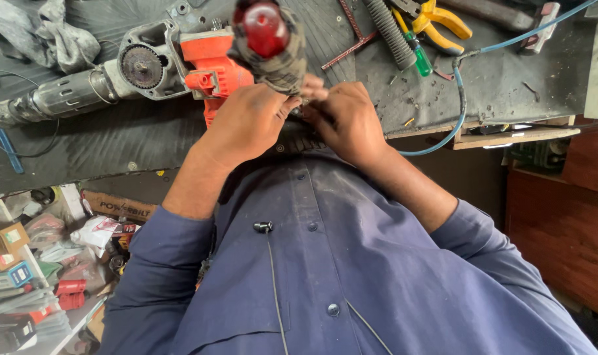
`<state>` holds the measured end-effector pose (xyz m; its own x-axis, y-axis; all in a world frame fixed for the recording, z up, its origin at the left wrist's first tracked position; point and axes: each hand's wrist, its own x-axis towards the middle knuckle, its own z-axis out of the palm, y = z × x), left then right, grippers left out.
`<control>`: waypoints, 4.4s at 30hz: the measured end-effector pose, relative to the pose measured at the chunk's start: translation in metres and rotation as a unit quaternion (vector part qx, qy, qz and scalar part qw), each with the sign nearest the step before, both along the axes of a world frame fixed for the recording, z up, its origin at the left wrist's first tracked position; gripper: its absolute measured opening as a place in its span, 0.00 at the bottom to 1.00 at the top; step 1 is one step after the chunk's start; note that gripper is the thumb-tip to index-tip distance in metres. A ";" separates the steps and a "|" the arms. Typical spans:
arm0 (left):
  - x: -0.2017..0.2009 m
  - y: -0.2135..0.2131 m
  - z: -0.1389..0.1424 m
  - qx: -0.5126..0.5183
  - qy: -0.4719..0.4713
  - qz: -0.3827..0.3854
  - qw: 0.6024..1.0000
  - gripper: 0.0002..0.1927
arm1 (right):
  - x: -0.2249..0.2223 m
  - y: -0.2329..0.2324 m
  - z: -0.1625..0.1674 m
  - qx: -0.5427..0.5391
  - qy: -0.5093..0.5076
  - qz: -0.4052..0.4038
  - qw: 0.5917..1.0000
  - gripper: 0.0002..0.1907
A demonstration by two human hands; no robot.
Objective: The person uses pliers to adjust a component on a disassembled orange power tool, then uses a test light to check electrical continuity on the tool's internal wiring. The person manipulates wires and components with both hands while testing connections.
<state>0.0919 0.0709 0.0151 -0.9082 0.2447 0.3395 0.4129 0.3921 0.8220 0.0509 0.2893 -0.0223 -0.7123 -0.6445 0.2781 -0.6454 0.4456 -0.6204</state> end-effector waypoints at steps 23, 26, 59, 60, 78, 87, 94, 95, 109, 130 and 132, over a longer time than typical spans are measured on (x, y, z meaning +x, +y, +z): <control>0.007 -0.004 0.004 0.524 -0.338 -0.071 0.779 0.04 | -0.021 -0.011 0.013 0.103 -0.018 0.022 0.994 0.11; 0.005 -0.003 0.008 -0.178 0.062 0.048 0.981 0.12 | -0.021 -0.010 0.008 0.112 -0.004 0.018 0.994 0.12; 0.008 -0.040 -0.013 0.037 0.106 -0.009 0.994 0.04 | -0.001 -0.044 0.037 0.192 -0.017 -0.033 0.981 0.10; 0.009 -0.040 -0.012 0.029 0.097 0.010 0.995 0.04 | 0.002 -0.045 0.036 0.193 -0.017 -0.041 0.980 0.10; 0.008 -0.037 -0.009 0.085 0.088 0.014 0.992 0.05 | 0.008 -0.032 0.010 0.020 -0.203 -0.101 0.974 0.09; 0.007 -0.030 -0.013 0.066 0.075 0.022 0.995 0.05 | 0.011 -0.025 0.021 -0.003 -0.236 -0.147 0.961 0.06; 0.006 -0.025 -0.017 0.063 0.078 0.034 0.994 0.09 | 0.002 -0.021 0.031 0.035 -0.160 -0.134 0.977 0.09; 0.006 -0.025 -0.018 0.063 0.070 0.039 0.995 0.10 | -0.001 -0.020 0.032 0.045 -0.154 -0.135 0.978 0.09; 0.001 -0.009 0.001 -0.034 0.047 0.087 0.995 0.07 | -0.041 -0.008 0.018 0.077 -0.032 0.080 0.993 0.07; 0.007 0.002 -0.019 -0.021 0.146 0.100 0.984 0.09 | -0.025 -0.009 0.003 0.019 -0.075 0.016 0.997 0.03; 0.007 0.002 -0.020 -0.022 0.147 0.099 0.984 0.09 | -0.025 -0.009 0.005 0.026 -0.085 0.010 0.996 0.03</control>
<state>0.0992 0.0725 -0.0046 -0.8033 0.0931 0.5883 0.5427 0.5213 0.6585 0.0256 0.2802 -0.0178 -0.7331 -0.6694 0.1199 -0.5418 0.4682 -0.6981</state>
